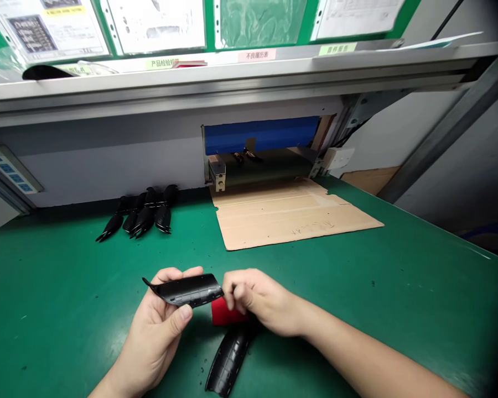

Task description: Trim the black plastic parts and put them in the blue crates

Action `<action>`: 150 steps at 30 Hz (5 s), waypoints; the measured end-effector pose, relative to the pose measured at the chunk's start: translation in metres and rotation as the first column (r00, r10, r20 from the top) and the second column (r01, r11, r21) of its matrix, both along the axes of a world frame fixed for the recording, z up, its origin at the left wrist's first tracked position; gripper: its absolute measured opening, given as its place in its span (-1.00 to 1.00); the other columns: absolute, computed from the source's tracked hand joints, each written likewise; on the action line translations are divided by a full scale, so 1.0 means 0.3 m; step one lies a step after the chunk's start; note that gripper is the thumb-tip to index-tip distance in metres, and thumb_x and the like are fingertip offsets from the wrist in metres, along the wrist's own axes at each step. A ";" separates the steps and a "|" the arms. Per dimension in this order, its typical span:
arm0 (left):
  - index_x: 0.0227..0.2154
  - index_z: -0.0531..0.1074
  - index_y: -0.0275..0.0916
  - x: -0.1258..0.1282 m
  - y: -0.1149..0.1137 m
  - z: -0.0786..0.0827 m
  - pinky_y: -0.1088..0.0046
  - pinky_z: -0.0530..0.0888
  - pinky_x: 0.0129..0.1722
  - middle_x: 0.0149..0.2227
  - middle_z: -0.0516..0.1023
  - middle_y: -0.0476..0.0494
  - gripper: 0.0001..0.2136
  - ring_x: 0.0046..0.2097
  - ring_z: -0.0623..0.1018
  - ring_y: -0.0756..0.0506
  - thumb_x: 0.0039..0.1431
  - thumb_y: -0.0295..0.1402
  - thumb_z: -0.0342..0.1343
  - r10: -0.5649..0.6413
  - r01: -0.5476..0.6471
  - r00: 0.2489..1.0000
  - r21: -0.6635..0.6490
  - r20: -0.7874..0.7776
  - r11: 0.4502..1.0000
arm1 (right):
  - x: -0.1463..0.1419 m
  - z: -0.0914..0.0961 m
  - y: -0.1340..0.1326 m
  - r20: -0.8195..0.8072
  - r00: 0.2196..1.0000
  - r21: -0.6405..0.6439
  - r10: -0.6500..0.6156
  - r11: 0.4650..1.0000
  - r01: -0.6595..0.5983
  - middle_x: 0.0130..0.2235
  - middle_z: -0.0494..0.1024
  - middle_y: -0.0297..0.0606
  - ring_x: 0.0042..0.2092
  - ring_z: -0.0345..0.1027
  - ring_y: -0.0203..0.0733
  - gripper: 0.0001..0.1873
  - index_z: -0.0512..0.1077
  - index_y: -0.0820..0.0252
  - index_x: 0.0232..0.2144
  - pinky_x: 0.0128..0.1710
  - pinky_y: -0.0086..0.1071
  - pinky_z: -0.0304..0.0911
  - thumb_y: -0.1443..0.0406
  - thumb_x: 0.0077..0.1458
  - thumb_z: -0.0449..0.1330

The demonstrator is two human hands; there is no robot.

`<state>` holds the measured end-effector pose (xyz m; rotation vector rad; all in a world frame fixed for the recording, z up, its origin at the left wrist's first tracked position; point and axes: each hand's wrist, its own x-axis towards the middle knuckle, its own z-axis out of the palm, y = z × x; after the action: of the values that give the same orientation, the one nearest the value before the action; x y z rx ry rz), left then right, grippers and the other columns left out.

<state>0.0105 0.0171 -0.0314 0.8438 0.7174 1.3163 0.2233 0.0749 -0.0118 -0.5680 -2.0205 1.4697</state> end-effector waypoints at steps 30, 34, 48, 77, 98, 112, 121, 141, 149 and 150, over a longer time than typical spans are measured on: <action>-0.22 0.46 -0.29 0.038 0.001 0.025 0.54 0.31 -0.39 -0.38 0.40 -0.10 -0.74 -0.40 0.36 0.01 0.03 -0.32 0.28 -0.292 0.284 0.956 -0.195 -0.010 0.939 | -0.014 -0.015 -0.012 0.000 0.970 0.649 -0.241 0.738 0.184 -0.29 0.51 -0.27 -0.29 0.35 -0.26 -0.78 0.46 0.18 -0.18 -0.27 -0.37 0.21 0.43 0.22 0.04; -0.28 0.45 -0.29 0.049 -0.002 -0.004 0.55 0.33 -0.42 -0.43 0.40 -0.07 -0.75 -0.42 0.38 0.01 0.00 -0.31 0.31 -0.182 0.181 0.983 -0.203 0.015 0.962 | -0.020 -0.008 -0.030 -0.032 0.946 0.579 -0.324 0.765 0.282 -0.28 0.47 -0.26 -0.28 0.31 -0.23 -0.78 0.43 0.14 -0.13 -0.27 -0.36 0.20 0.39 0.22 0.05; 0.06 0.29 -0.16 0.045 -0.009 -0.005 0.41 0.43 -0.05 0.02 0.43 -0.19 -0.50 0.03 0.43 -0.15 0.04 -0.35 0.29 0.222 -0.201 0.970 -0.186 0.097 0.962 | -0.097 -0.052 -0.083 0.182 0.810 0.714 -0.557 0.642 0.281 -0.35 0.33 -0.22 -0.34 0.11 -0.11 -0.23 0.36 0.21 -0.17 -0.34 -0.29 -0.02 -0.23 0.20 -0.34; 0.10 0.21 -0.08 0.047 -0.016 0.000 0.41 0.44 -0.06 0.06 0.41 -0.16 -0.47 0.01 0.44 -0.12 0.08 -0.32 0.26 0.207 -0.177 0.970 -0.217 0.127 0.960 | -0.101 -0.059 -0.070 0.146 0.742 0.714 -0.654 0.589 0.379 -0.40 0.30 -0.26 -0.40 0.10 -0.17 -0.17 0.33 0.20 -0.41 -0.39 -0.36 -0.11 -0.27 0.14 -0.45; 0.07 0.22 -0.13 0.046 -0.026 -0.004 0.47 0.49 -0.12 0.06 0.40 -0.20 -0.48 -0.06 0.47 -0.09 0.06 -0.28 0.27 0.218 -0.202 0.975 -0.214 0.054 0.956 | -0.097 -0.074 -0.074 0.192 0.740 0.735 -0.645 0.594 0.327 -0.52 0.28 -0.34 -0.47 0.03 -0.24 -0.24 0.23 0.19 -0.56 -0.43 -0.36 -0.18 -0.21 0.23 -0.41; -0.02 0.35 -0.14 0.053 -0.019 -0.010 0.49 0.45 -0.17 -0.15 0.46 -0.11 -0.65 -0.15 0.45 -0.05 0.13 -0.30 0.21 0.186 -0.152 0.974 -0.236 0.128 0.960 | -0.053 -0.045 -0.048 -0.094 0.917 0.705 -0.387 0.625 0.336 -0.47 0.32 -0.36 -0.46 0.08 -0.28 -0.71 0.40 0.20 -0.29 -0.41 -0.39 -0.08 0.08 0.19 0.20; -0.14 0.43 -0.23 0.068 0.011 -0.002 0.42 0.48 -0.09 0.01 0.41 -0.24 -0.49 -0.02 0.43 -0.12 0.09 0.10 -0.04 0.332 -0.230 0.902 -0.345 0.274 0.910 | -0.112 -0.071 -0.101 -0.124 0.899 0.555 -0.419 0.722 0.413 -0.45 0.41 -0.33 -0.42 0.23 -0.26 -0.76 0.38 0.19 -0.43 -0.37 -0.39 -0.02 0.19 0.24 0.16; -0.34 0.33 -0.16 0.061 -0.013 0.023 0.40 0.48 -0.11 -0.24 0.34 -0.04 -0.74 -0.15 0.44 -0.05 0.15 -0.07 0.05 0.250 -0.197 0.916 -0.191 0.313 0.962 | -0.121 -0.080 -0.111 -0.154 0.871 0.644 -0.466 0.621 0.447 -0.50 0.33 -0.36 -0.46 0.14 -0.29 -0.79 0.33 0.21 -0.48 -0.40 -0.37 -0.10 0.33 0.21 0.06; -0.33 0.34 -0.17 0.064 -0.010 0.025 0.38 0.47 -0.10 -0.21 0.34 -0.06 -0.74 -0.13 0.43 -0.07 0.14 -0.07 0.08 0.258 -0.191 0.908 -0.222 0.329 0.956 | -0.113 -0.068 -0.108 -0.177 0.901 0.719 -0.396 0.573 0.393 -0.45 0.40 -0.33 -0.45 0.20 -0.29 -0.82 0.42 0.18 -0.34 -0.39 -0.37 -0.06 0.27 0.28 0.08; -0.33 0.34 -0.17 0.064 -0.010 0.024 0.38 0.47 -0.10 -0.21 0.33 -0.06 -0.74 -0.13 0.43 -0.06 0.15 -0.07 0.07 0.258 -0.190 0.909 -0.224 0.329 0.956 | -0.111 -0.066 -0.106 -0.175 0.901 0.720 -0.397 0.573 0.392 -0.47 0.39 -0.34 -0.46 0.19 -0.30 -0.78 0.42 0.20 -0.38 -0.40 -0.37 -0.07 0.25 0.28 0.08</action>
<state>0.0298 0.0142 -0.0241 0.3604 0.6500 1.5308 0.1900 0.0432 -0.0317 -0.5970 -2.0844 0.2886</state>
